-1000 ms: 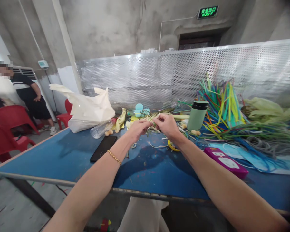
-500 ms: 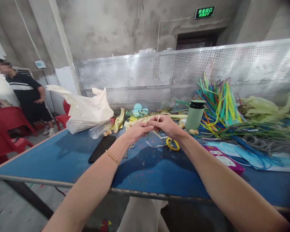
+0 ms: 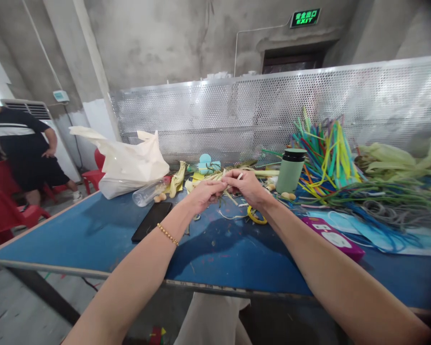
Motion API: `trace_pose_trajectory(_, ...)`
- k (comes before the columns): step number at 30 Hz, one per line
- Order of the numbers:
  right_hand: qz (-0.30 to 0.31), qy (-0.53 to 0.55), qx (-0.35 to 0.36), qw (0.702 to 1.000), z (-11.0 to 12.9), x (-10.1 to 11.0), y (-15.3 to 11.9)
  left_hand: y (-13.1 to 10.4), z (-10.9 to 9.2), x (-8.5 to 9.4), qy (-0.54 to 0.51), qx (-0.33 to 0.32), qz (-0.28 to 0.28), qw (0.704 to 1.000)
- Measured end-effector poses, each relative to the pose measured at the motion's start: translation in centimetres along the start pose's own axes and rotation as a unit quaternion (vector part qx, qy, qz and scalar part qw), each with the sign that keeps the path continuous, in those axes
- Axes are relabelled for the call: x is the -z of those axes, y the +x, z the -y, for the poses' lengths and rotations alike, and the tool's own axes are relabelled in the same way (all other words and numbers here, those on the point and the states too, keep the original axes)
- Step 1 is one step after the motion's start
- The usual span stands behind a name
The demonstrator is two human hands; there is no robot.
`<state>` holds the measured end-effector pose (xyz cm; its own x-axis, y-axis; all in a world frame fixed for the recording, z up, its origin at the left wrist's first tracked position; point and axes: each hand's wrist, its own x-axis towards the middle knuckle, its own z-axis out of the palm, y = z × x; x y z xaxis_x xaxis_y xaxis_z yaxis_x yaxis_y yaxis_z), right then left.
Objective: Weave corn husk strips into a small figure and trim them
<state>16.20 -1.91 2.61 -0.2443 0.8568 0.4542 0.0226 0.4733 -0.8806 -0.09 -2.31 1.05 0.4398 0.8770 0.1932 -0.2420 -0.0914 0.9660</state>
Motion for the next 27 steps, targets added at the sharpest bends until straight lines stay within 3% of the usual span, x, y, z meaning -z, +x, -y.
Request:
trace_pose_trajectory(17,-0.024,0.002,0.006,1.0,0.1,-0.9,-0.1,0.1,0.5,-0.3,0.044,-0.003,0.013,0.999)
trace_pose_trajectory(27,-0.038,0.023,-0.002,0.999,0.6,-0.4,-0.1,-0.3,-0.5,-0.8,-0.066,0.027,0.015,0.997)
